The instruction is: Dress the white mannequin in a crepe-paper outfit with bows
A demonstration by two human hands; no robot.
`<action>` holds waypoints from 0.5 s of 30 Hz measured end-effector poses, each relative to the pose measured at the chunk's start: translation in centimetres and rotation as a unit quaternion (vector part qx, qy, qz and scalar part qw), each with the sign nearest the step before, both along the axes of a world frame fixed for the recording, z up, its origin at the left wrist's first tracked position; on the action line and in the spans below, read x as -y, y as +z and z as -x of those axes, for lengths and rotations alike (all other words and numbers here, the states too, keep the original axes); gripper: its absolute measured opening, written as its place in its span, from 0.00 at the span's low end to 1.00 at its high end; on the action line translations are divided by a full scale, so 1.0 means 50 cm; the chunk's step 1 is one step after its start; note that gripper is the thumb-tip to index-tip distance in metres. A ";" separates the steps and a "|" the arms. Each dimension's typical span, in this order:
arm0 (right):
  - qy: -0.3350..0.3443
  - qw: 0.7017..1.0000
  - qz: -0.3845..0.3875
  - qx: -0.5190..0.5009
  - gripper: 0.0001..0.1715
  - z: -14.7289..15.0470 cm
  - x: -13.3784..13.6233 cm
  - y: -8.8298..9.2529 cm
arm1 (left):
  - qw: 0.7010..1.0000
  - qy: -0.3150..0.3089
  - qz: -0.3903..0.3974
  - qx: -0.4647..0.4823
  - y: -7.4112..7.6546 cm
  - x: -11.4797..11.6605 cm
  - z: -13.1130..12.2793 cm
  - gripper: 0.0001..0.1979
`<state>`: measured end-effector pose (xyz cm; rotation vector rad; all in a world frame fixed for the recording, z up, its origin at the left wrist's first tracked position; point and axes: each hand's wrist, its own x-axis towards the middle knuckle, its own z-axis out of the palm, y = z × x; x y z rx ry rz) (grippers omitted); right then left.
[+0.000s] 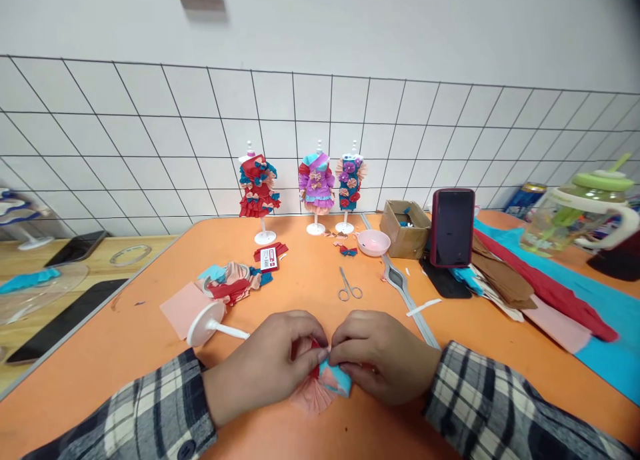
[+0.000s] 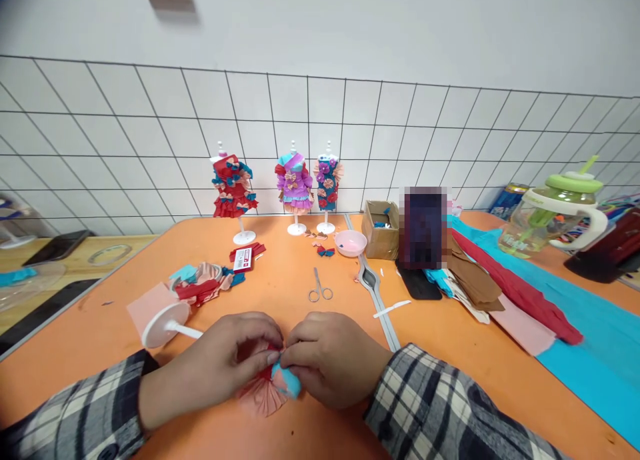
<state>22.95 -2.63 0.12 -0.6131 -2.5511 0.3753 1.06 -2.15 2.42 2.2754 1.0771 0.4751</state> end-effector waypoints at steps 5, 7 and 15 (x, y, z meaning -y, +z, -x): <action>-0.008 1.000 0.019 0.010 0.10 0.001 0.002 0.002 | 1.000 0.018 0.010 0.008 -0.004 -0.004 -0.005 0.08; -0.019 0.999 0.034 0.002 0.09 0.002 0.003 0.002 | 1.000 0.013 0.010 0.006 -0.004 -0.002 -0.006 0.10; -0.048 0.997 0.066 0.003 0.10 0.002 0.004 -0.001 | 1.000 0.012 -0.001 -0.004 -0.001 0.003 -0.008 0.11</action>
